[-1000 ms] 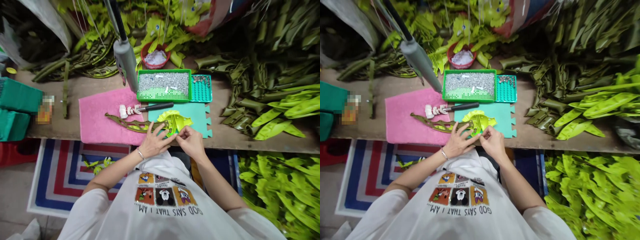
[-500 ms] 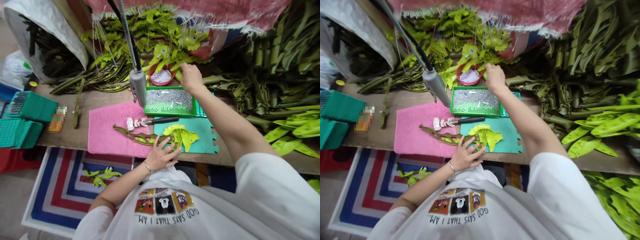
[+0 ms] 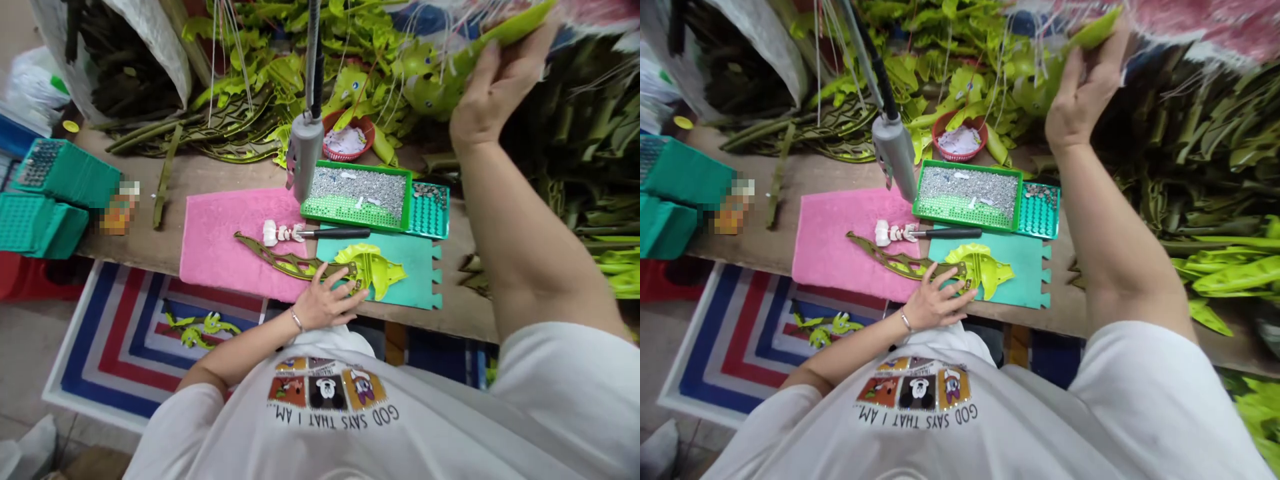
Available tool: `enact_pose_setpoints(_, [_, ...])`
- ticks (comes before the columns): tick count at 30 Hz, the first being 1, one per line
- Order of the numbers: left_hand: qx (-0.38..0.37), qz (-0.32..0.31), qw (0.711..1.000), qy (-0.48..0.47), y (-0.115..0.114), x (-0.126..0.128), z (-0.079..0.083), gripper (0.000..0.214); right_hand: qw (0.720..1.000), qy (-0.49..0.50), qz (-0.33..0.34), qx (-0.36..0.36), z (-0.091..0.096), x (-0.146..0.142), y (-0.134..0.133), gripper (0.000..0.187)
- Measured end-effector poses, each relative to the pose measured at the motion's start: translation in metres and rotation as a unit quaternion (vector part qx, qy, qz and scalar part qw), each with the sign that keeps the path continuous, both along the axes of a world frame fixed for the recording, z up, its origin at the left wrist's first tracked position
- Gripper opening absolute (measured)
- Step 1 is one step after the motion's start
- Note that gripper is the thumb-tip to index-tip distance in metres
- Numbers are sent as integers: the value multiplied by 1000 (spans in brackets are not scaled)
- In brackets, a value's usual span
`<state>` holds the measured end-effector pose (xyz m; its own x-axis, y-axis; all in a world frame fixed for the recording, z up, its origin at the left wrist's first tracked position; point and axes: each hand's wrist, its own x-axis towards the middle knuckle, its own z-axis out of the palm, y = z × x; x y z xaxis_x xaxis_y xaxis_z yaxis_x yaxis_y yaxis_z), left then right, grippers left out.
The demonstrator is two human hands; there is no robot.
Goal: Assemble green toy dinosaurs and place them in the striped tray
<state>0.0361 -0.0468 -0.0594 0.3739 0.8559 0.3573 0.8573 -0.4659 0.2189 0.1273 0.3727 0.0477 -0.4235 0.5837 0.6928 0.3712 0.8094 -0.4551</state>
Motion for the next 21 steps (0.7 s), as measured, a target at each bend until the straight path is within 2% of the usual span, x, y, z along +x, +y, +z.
enact_pose_setpoints(1, [-1, -2, 1000, -4, 0, 0, 0, 48, 999, 30, -22, 16, 11, 2, -19, 48])
enact_pose_setpoints(2, [-3, -3, 1000, -6, 1, 0, 0, 48, 999, 37, -8, 28, 21, 4, -42, 47])
enact_pose_setpoints(5, [-21, -2, 1000, -2, 1, 2, 2, 50, 990, -5, 137, 38, 49, 8, -127, 36])
enact_pose_setpoints(7, [-30, 2, 1000, 4, -1, 4, 4, 50, 972, -121, 200, 22, 59, 8, -185, 38])
enact_pose_setpoints(8, [-35, 5, 999, 8, -2, 6, 5, 50, 955, -177, 236, 20, 59, 5, -211, 41])
enact_pose_setpoints(9, [-41, 10, 999, 13, -3, 7, 5, 50, 934, -237, 268, -12, 56, 1, -234, 46])
enact_pose_setpoints(11, [-60, 22, 998, 22, -6, 10, 6, 50, 886, -324, 321, -87, 40, -14, -267, 55])
enact_pose_setpoints(13, [-80, 30, 996, 25, -7, 11, 6, 50, 858, -361, 339, -136, 17, -33, -281, 59])
enact_pose_setpoints(14, [-84, 31, 996, 22, -7, 11, 6, 49, 854, -363, 341, -151, 6, -42, -283, 59])
enact_pose_setpoints(17, [-74, 23, 997, 4, -5, 10, 5, 49, 871, -323, 329, -167, -13, -47, -273, 54])
enact_pose_setpoints(19, [-56, 17, 998, -8, -4, 9, 4, 49, 894, -282, 305, -168, -12, -25, -260, 46])
enact_pose_setpoints(21, [-48, 15, 999, -16, -4, 9, 3, 51, 913, -264, 255, -177, -4, 14, -245, 38])
